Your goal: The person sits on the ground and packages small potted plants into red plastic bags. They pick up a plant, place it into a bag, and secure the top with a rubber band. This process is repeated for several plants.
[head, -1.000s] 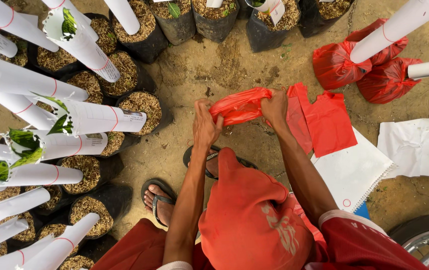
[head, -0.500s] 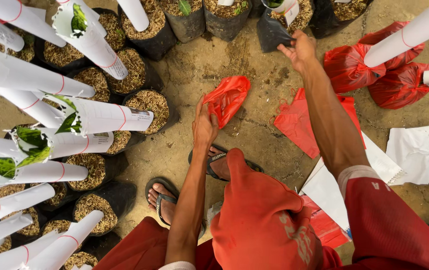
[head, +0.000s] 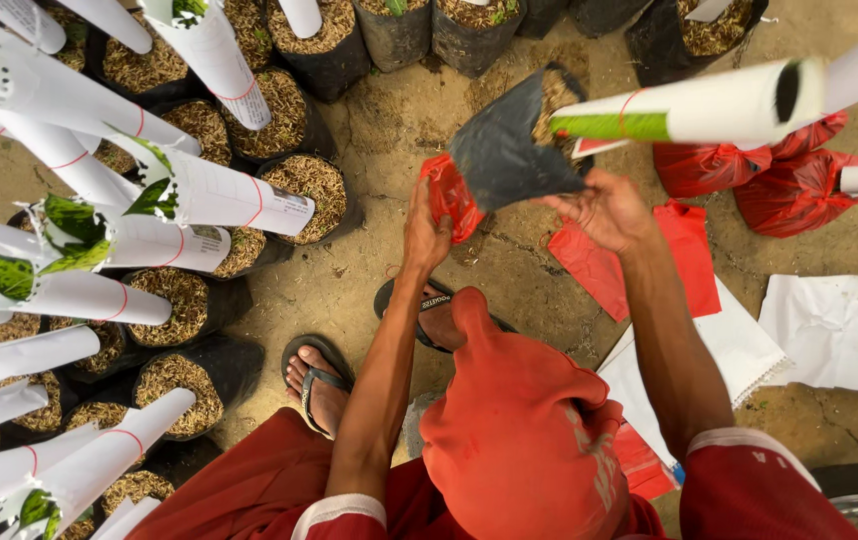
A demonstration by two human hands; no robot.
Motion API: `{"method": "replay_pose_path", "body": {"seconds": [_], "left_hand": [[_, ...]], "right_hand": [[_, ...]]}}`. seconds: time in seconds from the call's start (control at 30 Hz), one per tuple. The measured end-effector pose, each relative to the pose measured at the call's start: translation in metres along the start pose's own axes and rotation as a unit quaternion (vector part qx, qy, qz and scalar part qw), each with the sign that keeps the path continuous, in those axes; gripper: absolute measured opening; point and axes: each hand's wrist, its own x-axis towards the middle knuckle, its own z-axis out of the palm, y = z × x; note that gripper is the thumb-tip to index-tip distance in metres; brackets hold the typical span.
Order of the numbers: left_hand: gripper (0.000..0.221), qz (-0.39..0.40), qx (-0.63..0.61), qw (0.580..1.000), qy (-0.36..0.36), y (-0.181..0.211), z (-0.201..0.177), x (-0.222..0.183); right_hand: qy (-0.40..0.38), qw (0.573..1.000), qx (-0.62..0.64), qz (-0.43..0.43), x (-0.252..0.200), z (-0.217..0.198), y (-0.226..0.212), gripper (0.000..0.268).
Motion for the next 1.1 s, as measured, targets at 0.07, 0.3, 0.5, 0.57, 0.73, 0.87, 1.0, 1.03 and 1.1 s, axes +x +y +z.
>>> {"method": "replay_pose_path", "body": {"seconds": [0.07, 0.3, 0.5, 0.57, 0.73, 0.87, 1.0, 1.03, 1.1], "left_hand": [[0.083, -0.022, -0.06, 0.998, -0.029, -0.002, 0.007, -0.002], [0.094, -0.088, -0.217, 0.969, -0.084, -0.01, -0.001, -0.013], [0.106, -0.096, -0.208, 0.966, -0.117, -0.006, 0.0, -0.021], [0.109, -0.092, -0.235, 0.961, -0.113, -0.004, 0.006, -0.022], [0.127, -0.098, -0.18, 0.974, -0.095, -0.01, 0.001, -0.019], [0.143, -0.064, -0.1, 0.982, -0.144, -0.01, -0.018, -0.014], [0.147, -0.043, -0.011, 0.982, -0.182, 0.005, -0.034, -0.014], [0.148, -0.044, 0.002, 0.982, -0.186, 0.009, -0.037, -0.013], [0.148, -0.005, 0.016, 0.981, -0.196, 0.019, -0.041, -0.012]], "right_hand": [[0.012, 0.998, 0.055, 0.003, 0.007, 0.002, 0.026, 0.027], [0.023, 0.996, 0.088, 0.005, 0.022, -0.011, 0.102, 0.024], [-0.019, 0.984, 0.173, -0.038, 0.018, -0.024, 0.13, 0.029], [-0.074, 0.98, 0.181, -0.03, 0.022, -0.023, 0.133, 0.032], [0.004, 0.992, 0.116, 0.047, 0.022, -0.028, 0.132, 0.032], [0.006, 0.998, 0.024, 0.054, 0.013, -0.055, 0.125, 0.04], [0.014, 0.997, -0.038, 0.06, -0.001, -0.081, 0.119, 0.044], [0.01, 0.997, -0.033, 0.067, -0.002, -0.081, 0.118, 0.046], [0.001, 0.997, -0.024, 0.079, -0.004, -0.075, 0.115, 0.049]]}}
